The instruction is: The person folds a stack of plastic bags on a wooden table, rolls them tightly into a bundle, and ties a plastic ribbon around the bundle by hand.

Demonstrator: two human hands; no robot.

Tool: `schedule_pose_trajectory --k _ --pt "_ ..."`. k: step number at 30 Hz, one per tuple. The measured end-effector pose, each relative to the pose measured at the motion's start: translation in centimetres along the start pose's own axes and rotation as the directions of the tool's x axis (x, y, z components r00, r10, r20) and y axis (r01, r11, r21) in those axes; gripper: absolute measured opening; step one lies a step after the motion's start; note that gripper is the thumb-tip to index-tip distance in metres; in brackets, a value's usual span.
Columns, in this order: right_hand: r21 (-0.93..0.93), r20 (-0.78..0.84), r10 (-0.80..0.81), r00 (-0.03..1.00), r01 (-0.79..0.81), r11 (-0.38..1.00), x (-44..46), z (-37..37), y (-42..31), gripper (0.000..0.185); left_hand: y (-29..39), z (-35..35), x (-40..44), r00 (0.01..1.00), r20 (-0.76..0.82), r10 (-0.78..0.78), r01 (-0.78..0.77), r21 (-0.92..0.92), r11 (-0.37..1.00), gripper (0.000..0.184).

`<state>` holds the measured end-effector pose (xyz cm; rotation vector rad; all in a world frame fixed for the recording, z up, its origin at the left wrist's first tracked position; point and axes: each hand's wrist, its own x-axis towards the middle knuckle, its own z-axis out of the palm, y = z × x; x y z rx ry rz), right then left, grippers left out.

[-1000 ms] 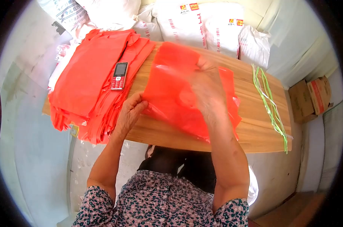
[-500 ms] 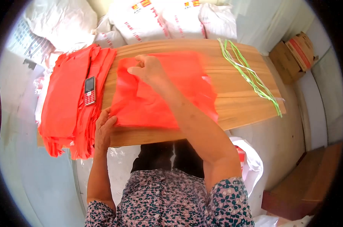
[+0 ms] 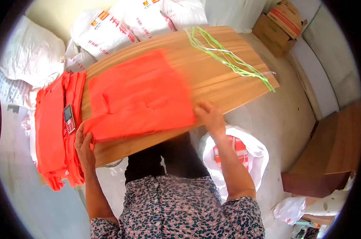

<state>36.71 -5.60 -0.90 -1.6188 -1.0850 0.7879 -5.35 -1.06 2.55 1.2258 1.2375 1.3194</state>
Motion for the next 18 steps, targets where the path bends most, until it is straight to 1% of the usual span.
schedule_pose_trajectory --k 1,3,4,7,10,13,14,16,17,18 --pt "-0.076 -0.040 -0.032 0.999 0.029 0.997 -0.7 0.2 0.5 0.026 0.0 0.3 -0.3 1.000 -0.013 -0.003 0.004 0.016 1.000 0.043" --pt "-0.054 -0.075 -0.087 0.993 0.083 0.995 -1.8 1.2 0.8 0.029 0.0 0.5 -1.0 0.999 -0.046 -0.012 0.014 0.050 0.999 0.051" --pt "-0.046 -0.090 -0.116 0.989 0.112 0.993 -1.9 1.6 0.8 0.030 -0.1 0.5 -1.4 0.997 -0.052 -0.053 0.055 0.051 0.997 0.052" --pt "-0.257 -0.094 -0.194 0.977 0.164 0.952 -1.5 2.3 0.9 0.032 -2.4 -0.4 -1.9 0.997 -0.065 -0.029 0.030 0.012 0.999 0.052" --pt "-0.291 -0.173 -0.244 0.954 0.187 0.938 -0.5 3.3 0.7 0.033 -3.2 0.1 -2.4 0.988 -0.146 -0.040 0.049 0.056 0.997 0.051" --pt "-0.368 -0.224 -0.319 0.921 0.224 0.902 0.5 4.3 -0.1 0.032 -3.7 0.3 -2.8 0.995 -0.104 0.002 0.005 0.062 0.998 0.050" --pt "-0.405 -0.210 -0.344 0.915 0.239 0.883 1.0 4.7 0.1 0.032 -3.9 0.4 -2.8 0.992 -0.128 0.004 0.000 0.034 0.999 0.050" --pt "-0.478 -0.181 -0.390 0.903 0.265 0.837 2.4 5.4 0.1 0.032 -3.5 0.5 -2.9 0.993 -0.116 0.034 -0.026 0.069 0.997 0.050" --pt "-0.470 -0.201 -0.317 0.927 0.192 0.861 3.1 5.4 -0.1 0.030 -3.4 0.6 -2.8 0.993 -0.108 0.048 -0.039 0.084 0.996 0.050" --pt "-0.461 -0.220 -0.241 0.945 0.118 0.880 3.5 5.4 -1.5 0.029 -3.4 0.5 -2.8 0.994 -0.105 0.019 -0.011 0.078 0.997 0.050"
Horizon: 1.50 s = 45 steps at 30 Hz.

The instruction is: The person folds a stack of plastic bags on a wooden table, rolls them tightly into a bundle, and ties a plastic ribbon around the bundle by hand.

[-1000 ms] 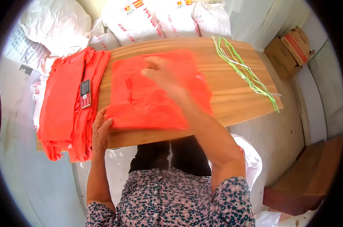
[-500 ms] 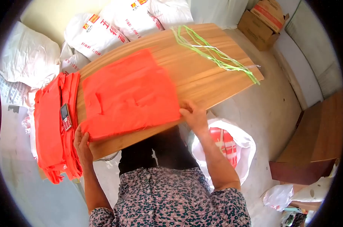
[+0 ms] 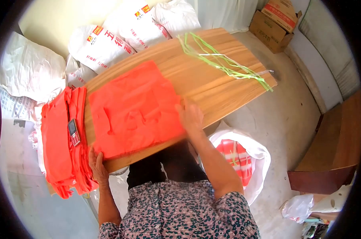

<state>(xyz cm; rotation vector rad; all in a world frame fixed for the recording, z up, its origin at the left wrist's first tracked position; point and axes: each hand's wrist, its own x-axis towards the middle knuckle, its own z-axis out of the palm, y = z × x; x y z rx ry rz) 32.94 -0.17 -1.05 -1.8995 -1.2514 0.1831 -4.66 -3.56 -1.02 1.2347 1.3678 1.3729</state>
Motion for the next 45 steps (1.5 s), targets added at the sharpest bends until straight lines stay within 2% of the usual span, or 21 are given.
schedule_pose_trajectory --k 1,4,7,10,11,13,16,22,25,28,31,34,37,43,45 --pt "-0.007 0.020 0.075 0.997 -0.075 0.997 0.8 -0.2 -0.7 0.028 -0.1 -0.2 0.1 1.000 0.004 -0.028 0.028 -0.003 1.000 0.050" --pt "-0.073 0.094 0.088 0.992 -0.081 0.994 2.9 0.7 -0.4 0.021 -1.2 -0.7 0.1 1.000 -0.001 -0.031 0.031 -0.042 0.999 0.050" --pt "0.008 0.149 0.197 0.969 -0.200 0.980 3.9 0.9 -0.6 0.017 -1.0 -0.3 0.2 1.000 -0.012 -0.008 0.007 -0.065 0.998 0.050" --pt "0.153 0.003 -0.024 1.000 0.023 0.988 5.0 1.6 0.2 0.014 0.3 0.1 -0.1 1.000 -0.010 0.001 -0.001 0.017 1.000 0.048" --pt "0.136 -0.011 -0.021 1.000 0.022 0.990 5.7 1.9 0.3 0.014 0.6 0.2 -0.1 1.000 -0.006 0.004 -0.003 0.058 0.998 0.048" --pt "0.108 -0.042 -0.022 0.999 0.027 0.994 7.2 2.6 -0.2 0.012 -0.3 0.1 0.0 1.000 -0.020 0.006 -0.006 0.004 1.000 0.046" --pt "-0.079 -0.024 -0.194 0.981 0.191 0.978 8.5 3.9 -0.5 0.012 -0.4 0.0 0.0 0.999 -0.034 0.001 0.000 0.014 1.000 0.045" --pt "-0.044 0.192 -0.116 0.975 0.126 0.991 9.3 4.3 -0.4 0.022 -0.4 -0.3 -0.1 1.000 -0.023 -0.010 0.010 0.010 1.000 0.043" --pt "0.067 0.137 -0.247 0.959 0.240 0.968 9.8 4.7 0.2 0.038 -0.6 -0.3 0.0 0.999 -0.025 -0.030 0.030 0.000 1.000 0.043" --pt "0.171 0.230 -0.466 0.854 0.436 0.884 10.8 5.2 1.0 0.052 -0.7 -0.2 0.1 0.999 -0.037 -0.023 0.022 -0.034 0.999 0.043" --pt "0.182 0.402 -0.492 0.772 0.460 0.869 11.8 4.4 0.7 0.059 -0.6 -0.1 0.1 0.999 -0.035 -0.019 0.018 -0.026 1.000 0.044" --pt "0.232 0.515 -0.410 0.752 0.339 0.912 12.4 4.0 0.5 0.053 -0.4 0.0 0.0 0.999 -0.028 -0.020 0.020 -0.028 0.999 0.044" --pt "0.183 0.580 -0.299 0.758 0.237 0.954 12.1 3.4 0.0 0.039 -0.4 0.1 0.0 0.999 -0.038 -0.011 0.010 -0.035 0.999 0.044" --pt "0.290 0.383 -0.455 0.804 0.363 0.885 10.5 2.5 0.3 0.021 -1.0 -0.2 0.1 0.999 -0.044 -0.026 0.021 -0.104 0.994 0.043" --pt "0.427 0.466 -0.259 0.846 0.042 0.903 9.6 2.1 -0.4 0.026 -1.1 -0.3 0.1 0.999 -0.036 -0.026 0.022 -0.095 0.995 0.043"
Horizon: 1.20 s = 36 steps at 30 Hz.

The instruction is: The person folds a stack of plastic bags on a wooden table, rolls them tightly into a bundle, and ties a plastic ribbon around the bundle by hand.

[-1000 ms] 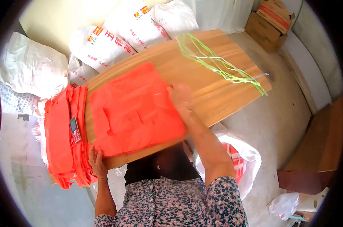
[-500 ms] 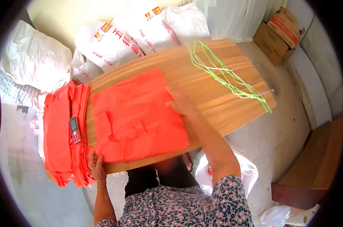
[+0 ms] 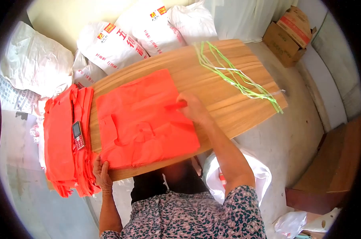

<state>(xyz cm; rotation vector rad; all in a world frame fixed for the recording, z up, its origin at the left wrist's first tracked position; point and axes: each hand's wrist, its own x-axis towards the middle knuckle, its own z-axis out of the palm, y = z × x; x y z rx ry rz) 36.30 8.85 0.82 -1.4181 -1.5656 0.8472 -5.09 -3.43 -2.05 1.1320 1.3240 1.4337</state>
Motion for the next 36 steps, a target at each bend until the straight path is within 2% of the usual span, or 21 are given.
schedule_pose_trajectory --k 1,4,7,11,13,19,22,25,28,31,36 --pt "0.138 0.009 0.114 0.993 -0.114 0.984 -0.5 0.2 -0.4 0.028 0.2 -0.1 0.0 1.000 0.018 0.001 -0.001 0.019 1.000 0.043" --pt "0.471 0.025 0.119 0.993 -0.117 0.875 -1.0 0.0 -0.8 0.045 0.5 0.2 0.0 0.999 0.045 -0.006 0.005 0.023 1.000 0.043" --pt "0.468 0.144 0.255 0.956 -0.293 0.834 -1.8 -1.2 -1.3 0.063 0.5 -0.2 0.0 0.998 0.061 -0.028 0.026 0.034 0.999 0.043" --pt "0.338 0.148 0.318 0.937 -0.350 0.874 -3.4 -1.7 -2.1 0.062 -0.3 -0.6 0.1 0.998 0.053 -0.031 0.030 0.012 0.999 0.043" --pt "0.286 0.156 0.340 0.927 -0.372 0.883 -4.4 -1.7 -3.0 0.057 0.3 -0.3 0.1 0.999 0.037 -0.028 0.025 0.089 0.996 0.043" --pt "-0.012 0.152 0.353 0.923 -0.356 0.935 -5.8 -1.2 -0.4 0.026 -0.2 -0.6 0.2 0.998 0.046 -0.031 0.026 0.112 0.993 0.044" --pt "-0.065 -0.040 0.204 0.978 -0.206 0.976 -6.9 0.3 -0.2 0.022 0.4 0.0 0.1 0.999 0.033 -0.007 0.004 0.091 0.996 0.044" --pt "-0.156 -0.128 0.069 0.989 -0.088 0.984 -7.8 1.2 -1.0 0.025 0.7 0.6 0.1 1.000 0.018 0.021 -0.022 0.072 0.997 0.044" --pt "0.145 -0.143 0.223 0.964 -0.202 0.969 -8.7 1.7 -0.5 0.029 0.2 -0.1 0.1 0.999 0.034 0.015 -0.019 0.108 0.994 0.044" --pt "0.526 0.020 0.411 0.911 -0.359 0.771 -9.9 0.5 -1.5 0.039 0.4 0.2 0.2 0.999 0.037 0.035 -0.039 0.122 0.992 0.044" --pt "0.411 0.059 0.301 0.952 -0.298 0.861 -12.8 0.0 -3.1 0.056 -0.9 -0.7 0.3 0.993 0.062 0.097 -0.109 0.250 0.962 0.044"
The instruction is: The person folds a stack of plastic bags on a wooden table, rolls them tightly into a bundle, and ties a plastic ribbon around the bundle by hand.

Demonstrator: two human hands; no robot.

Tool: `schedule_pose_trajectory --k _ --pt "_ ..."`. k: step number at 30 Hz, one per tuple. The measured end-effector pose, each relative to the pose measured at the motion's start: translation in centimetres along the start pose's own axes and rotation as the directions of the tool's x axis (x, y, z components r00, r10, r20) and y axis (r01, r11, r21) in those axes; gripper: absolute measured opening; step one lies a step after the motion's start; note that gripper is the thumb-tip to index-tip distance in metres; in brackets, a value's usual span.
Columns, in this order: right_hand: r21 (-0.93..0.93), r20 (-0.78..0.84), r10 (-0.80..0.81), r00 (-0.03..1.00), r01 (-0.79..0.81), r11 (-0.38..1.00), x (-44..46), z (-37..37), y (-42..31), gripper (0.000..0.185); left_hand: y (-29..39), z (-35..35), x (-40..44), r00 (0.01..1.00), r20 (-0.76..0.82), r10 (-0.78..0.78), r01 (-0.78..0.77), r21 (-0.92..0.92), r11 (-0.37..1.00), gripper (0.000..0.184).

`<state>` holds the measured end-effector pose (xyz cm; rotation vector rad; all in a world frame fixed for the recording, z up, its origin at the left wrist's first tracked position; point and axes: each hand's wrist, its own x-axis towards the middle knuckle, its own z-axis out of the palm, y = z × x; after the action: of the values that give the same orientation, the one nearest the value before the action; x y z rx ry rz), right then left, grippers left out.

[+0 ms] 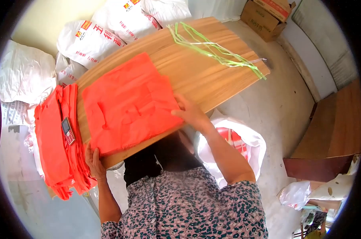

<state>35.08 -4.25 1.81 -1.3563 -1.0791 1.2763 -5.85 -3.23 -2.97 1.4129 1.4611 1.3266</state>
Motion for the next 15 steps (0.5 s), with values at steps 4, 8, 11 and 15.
schedule_pose_trajectory --k 4,8,11,15 --pt "-0.401 -0.013 -0.119 0.993 0.104 0.910 -0.8 0.7 0.5 0.063 1.1 0.3 -0.1 0.999 -0.015 -0.051 0.051 -0.001 0.999 0.045" --pt "-0.237 -0.024 -0.120 0.993 0.111 0.965 -0.6 0.9 0.7 0.065 1.7 0.5 -0.1 0.997 -0.037 -0.070 0.070 -0.007 0.998 0.045" --pt "0.026 -0.059 -0.050 0.997 0.051 0.998 -0.4 1.0 2.0 0.065 -0.8 -0.5 0.0 0.998 -0.002 0.067 -0.065 0.201 0.977 0.044" --pt "-0.294 -0.070 -0.091 0.993 0.067 0.953 -1.0 1.2 3.1 0.065 2.1 0.7 0.1 0.999 -0.009 -0.052 0.053 0.056 0.997 0.045"
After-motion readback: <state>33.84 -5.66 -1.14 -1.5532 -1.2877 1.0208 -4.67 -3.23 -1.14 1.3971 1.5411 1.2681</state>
